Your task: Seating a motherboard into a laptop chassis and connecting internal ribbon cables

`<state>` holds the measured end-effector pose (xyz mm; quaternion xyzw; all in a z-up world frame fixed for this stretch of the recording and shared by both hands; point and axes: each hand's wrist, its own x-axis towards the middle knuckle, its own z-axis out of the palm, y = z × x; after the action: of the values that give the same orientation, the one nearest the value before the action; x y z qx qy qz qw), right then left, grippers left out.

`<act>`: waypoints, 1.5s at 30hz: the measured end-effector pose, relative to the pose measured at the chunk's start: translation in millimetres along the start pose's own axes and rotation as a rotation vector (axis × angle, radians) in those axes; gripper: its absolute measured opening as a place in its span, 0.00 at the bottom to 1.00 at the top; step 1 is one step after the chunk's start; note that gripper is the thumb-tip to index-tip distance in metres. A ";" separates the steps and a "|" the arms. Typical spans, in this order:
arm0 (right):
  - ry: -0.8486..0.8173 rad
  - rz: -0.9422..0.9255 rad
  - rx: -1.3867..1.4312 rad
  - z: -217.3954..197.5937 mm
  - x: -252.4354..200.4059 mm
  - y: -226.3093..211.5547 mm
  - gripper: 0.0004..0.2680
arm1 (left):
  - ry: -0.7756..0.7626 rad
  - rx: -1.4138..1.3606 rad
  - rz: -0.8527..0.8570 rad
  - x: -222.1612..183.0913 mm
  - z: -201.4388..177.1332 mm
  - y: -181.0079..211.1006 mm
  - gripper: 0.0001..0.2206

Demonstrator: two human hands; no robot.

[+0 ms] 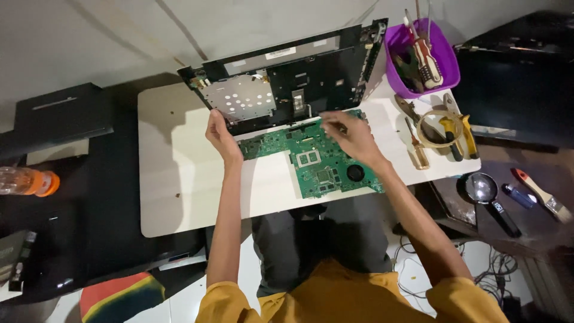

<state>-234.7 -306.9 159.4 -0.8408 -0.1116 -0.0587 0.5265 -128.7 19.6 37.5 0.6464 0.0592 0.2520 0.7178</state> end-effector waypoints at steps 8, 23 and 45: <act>0.009 0.290 0.365 24.8 36.1 17.0 0.10 | -0.052 0.004 0.034 -19.8 16.2 79.8 0.24; -0.062 0.235 0.255 11.0 35.0 13.2 0.06 | -0.128 -0.015 -0.019 -10.5 8.8 47.0 0.22; -0.161 0.221 0.098 -2.8 34.5 11.9 0.09 | -0.136 -0.016 -0.080 14.0 -14.4 -46.4 0.19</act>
<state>-198.3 -310.1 157.7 -0.8233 -0.0628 0.0728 0.5593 -109.3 37.0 -5.8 0.6535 0.0341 0.1794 0.7346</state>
